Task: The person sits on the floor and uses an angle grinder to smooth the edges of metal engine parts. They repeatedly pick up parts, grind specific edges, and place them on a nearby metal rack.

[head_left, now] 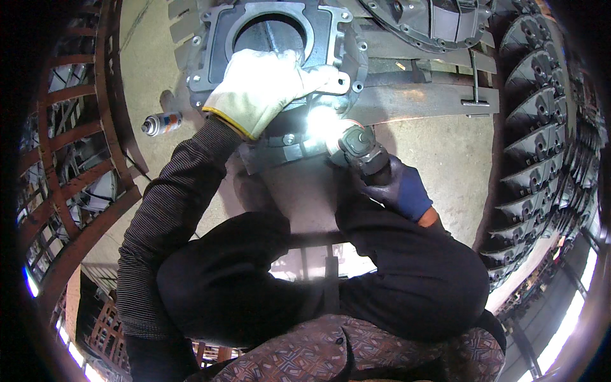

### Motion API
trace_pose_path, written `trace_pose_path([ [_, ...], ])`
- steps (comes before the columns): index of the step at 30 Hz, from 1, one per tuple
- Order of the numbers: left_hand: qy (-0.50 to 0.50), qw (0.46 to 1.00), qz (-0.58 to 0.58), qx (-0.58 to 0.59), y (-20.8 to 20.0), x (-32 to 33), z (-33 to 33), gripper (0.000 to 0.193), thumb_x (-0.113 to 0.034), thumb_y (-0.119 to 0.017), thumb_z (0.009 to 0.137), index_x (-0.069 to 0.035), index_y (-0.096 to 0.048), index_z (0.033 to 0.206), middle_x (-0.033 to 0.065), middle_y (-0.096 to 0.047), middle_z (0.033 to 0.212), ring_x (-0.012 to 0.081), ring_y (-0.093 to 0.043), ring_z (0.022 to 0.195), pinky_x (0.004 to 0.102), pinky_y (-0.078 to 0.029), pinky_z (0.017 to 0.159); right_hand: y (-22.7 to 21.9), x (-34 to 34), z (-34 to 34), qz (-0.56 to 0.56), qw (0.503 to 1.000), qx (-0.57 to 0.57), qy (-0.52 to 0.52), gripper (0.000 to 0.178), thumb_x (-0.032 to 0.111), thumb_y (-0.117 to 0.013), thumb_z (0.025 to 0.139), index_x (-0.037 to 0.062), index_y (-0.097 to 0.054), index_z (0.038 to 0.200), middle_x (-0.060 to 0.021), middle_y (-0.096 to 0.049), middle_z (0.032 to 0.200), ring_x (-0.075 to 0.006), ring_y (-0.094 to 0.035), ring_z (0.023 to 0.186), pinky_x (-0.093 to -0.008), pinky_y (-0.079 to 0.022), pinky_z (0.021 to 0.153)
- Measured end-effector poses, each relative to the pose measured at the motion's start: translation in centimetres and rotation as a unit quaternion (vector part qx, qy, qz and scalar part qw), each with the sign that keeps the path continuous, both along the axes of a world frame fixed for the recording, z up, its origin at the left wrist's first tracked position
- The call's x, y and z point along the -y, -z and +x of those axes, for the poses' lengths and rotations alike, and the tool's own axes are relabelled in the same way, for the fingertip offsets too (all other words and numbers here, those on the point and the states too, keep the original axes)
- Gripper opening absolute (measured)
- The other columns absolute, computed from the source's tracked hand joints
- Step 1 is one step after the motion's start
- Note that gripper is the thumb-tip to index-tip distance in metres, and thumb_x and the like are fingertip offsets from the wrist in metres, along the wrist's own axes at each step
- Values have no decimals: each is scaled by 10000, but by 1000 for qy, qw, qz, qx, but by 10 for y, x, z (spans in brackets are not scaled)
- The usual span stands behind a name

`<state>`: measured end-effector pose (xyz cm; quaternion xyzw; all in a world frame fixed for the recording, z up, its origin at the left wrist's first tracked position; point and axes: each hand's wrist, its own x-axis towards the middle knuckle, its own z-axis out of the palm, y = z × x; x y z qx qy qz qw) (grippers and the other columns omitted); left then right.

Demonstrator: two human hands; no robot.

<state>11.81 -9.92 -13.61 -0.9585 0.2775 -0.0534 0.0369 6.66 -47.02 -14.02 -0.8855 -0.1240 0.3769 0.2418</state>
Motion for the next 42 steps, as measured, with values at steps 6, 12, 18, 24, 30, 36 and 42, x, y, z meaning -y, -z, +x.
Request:
trace_pose_path([
  [6,2,1000,15,11,-4,0,-4,643,-209,-653,1024,-335,-489,1632,157,-710,1250,263,-741,985,376,-563,808,-2,0,0,-5,1000,-6,-5,894,571,-876,802,113,-578,1509,-214,-766,1243,-415,-746,1135,-478,-603,978],
  [12,0,1000,22,9,-5,2,-1,611,-235,-641,1034,-331,-498,1620,174,-707,1259,280,-742,991,386,-570,821,-1,-13,7,-4,1000,-7,-21,893,560,-874,797,118,-569,1510,-216,-762,1237,-429,-731,1140,-497,-589,988],
  [18,-29,995,16,-92,-11,6,4,567,-272,-622,1049,-324,-512,1603,196,-702,1272,304,-744,999,400,-579,838,8,-10,4,-30,999,5,-41,888,536,-886,782,121,-574,1503,-205,-766,1226,-421,-734,1128,-493,-596,969],
  [24,-76,982,-2,-174,-14,9,10,553,-245,-624,1045,-329,-522,1582,164,-698,1211,297,-742,991,413,-581,834,1,10,-7,16,1000,-16,10,850,532,-913,740,157,-622,1446,-175,-779,1184,-382,-745,1127,-487,-602,951],
  [30,-60,988,6,-144,-14,7,7,570,-232,-654,1020,-321,-533,1570,126,-681,1112,269,-733,950,413,-566,816,4,-4,0,-4,1000,9,-10,834,501,-904,748,165,-616,1455,-172,-780,1187,-406,-742,1110,-491,-598,961],
  [36,-34,996,-21,-81,-10,5,2,580,-227,-658,1015,-321,-531,1573,121,-684,1111,263,-724,941,410,-558,817,5,-10,0,-14,999,34,-32,833,523,-890,764,158,-613,1459,-206,-774,1182,-409,-746,1098,-499,-601,951],
  [42,10,998,3,56,-9,1,4,540,-339,-655,1056,-383,-552,1584,56,-731,1001,196,-743,805,356,-574,685,-6,14,-5,-44,999,-19,15,809,554,-877,782,137,-632,1430,-203,-778,1196,-402,-750,1107,-499,-601,950],
])
